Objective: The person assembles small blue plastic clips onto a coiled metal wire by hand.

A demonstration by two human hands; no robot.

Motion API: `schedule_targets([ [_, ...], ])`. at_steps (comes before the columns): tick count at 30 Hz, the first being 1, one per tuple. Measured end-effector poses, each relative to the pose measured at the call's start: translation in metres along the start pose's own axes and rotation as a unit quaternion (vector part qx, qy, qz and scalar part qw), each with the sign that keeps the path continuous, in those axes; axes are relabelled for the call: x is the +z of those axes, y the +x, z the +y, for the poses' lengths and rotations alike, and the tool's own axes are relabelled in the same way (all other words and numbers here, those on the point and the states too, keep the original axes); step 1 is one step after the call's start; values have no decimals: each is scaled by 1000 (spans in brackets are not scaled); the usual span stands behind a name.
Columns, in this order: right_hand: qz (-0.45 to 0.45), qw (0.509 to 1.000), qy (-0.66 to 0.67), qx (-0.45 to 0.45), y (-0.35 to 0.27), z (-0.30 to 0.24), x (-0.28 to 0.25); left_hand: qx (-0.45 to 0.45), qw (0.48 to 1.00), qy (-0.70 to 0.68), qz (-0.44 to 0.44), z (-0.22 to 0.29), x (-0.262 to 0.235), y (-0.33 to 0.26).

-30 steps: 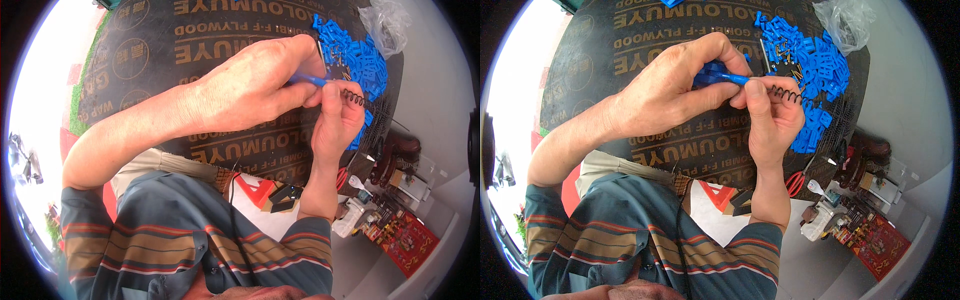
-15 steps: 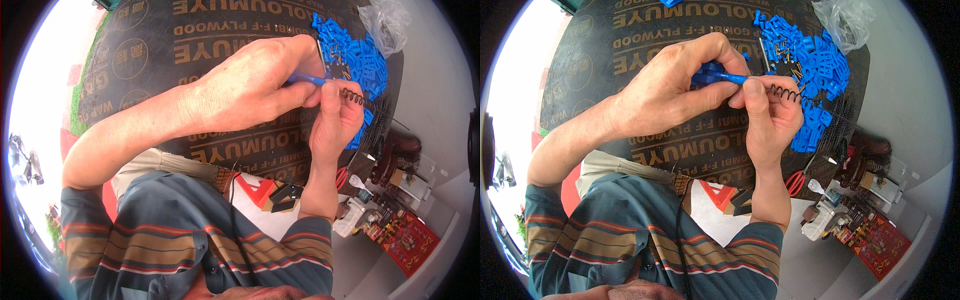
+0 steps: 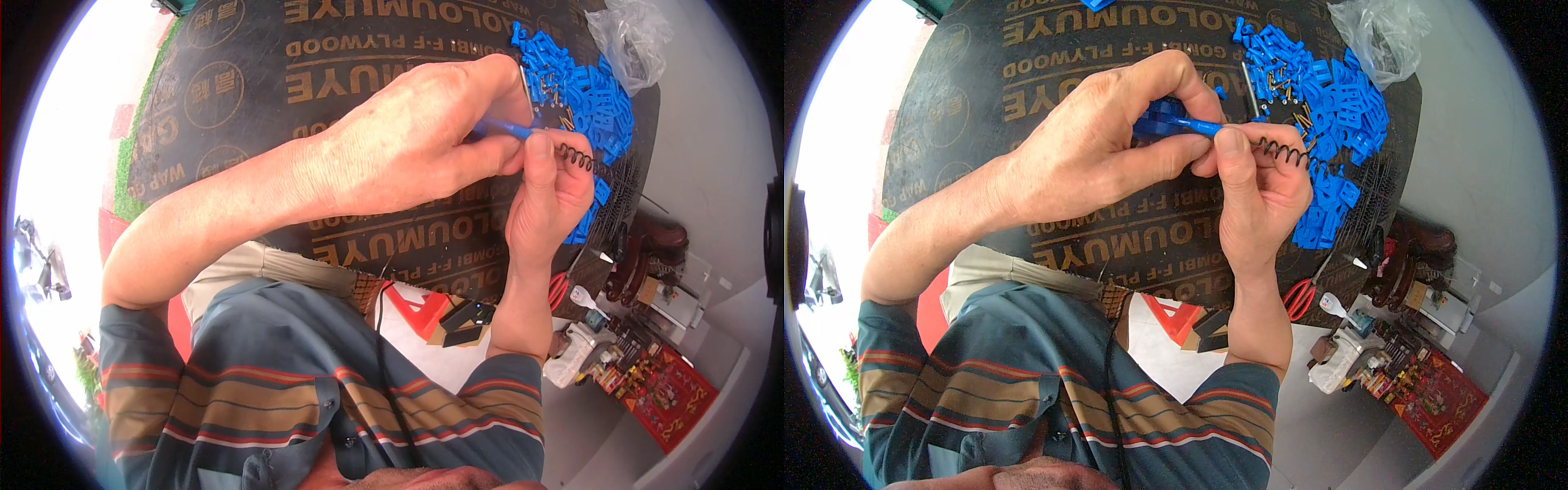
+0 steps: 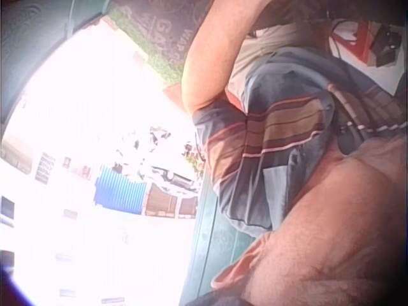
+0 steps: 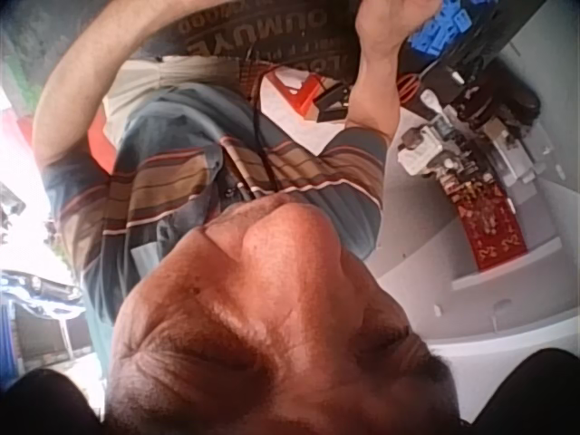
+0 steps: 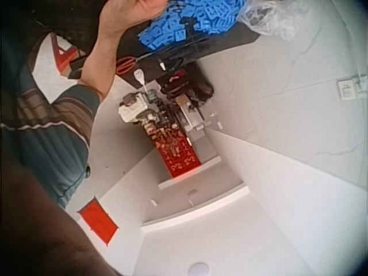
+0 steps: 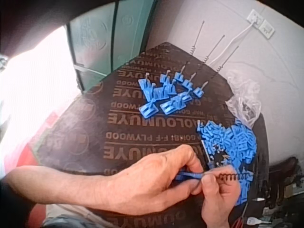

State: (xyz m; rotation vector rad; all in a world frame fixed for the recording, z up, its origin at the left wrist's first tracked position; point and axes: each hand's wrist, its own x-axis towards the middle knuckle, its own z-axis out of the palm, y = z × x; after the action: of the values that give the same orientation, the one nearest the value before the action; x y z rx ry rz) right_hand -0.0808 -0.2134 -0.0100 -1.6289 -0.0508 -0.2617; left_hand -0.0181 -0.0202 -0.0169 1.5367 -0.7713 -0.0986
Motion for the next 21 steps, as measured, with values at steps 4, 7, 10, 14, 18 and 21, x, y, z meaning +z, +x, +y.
schedule_targets([
  [4,0,1000,-6,0,0,-1,0,-1,1000,7,-1,1,-1,0],
  [7,4,1000,1,2,-1,0,0,5,1000,10,-4,0,-2,1],
  [10,4,1000,1,1,0,0,1,4,1000,15,-4,1,-2,0],
  [14,-1,1000,3,0,0,0,0,16,1000,8,0,1,-2,1],
  [18,-3,1000,8,-3,0,2,-1,-1,1000,-18,-6,2,-2,1],
  [21,-6,1000,7,-4,0,1,-1,0,1000,-11,-3,3,-2,0],
])
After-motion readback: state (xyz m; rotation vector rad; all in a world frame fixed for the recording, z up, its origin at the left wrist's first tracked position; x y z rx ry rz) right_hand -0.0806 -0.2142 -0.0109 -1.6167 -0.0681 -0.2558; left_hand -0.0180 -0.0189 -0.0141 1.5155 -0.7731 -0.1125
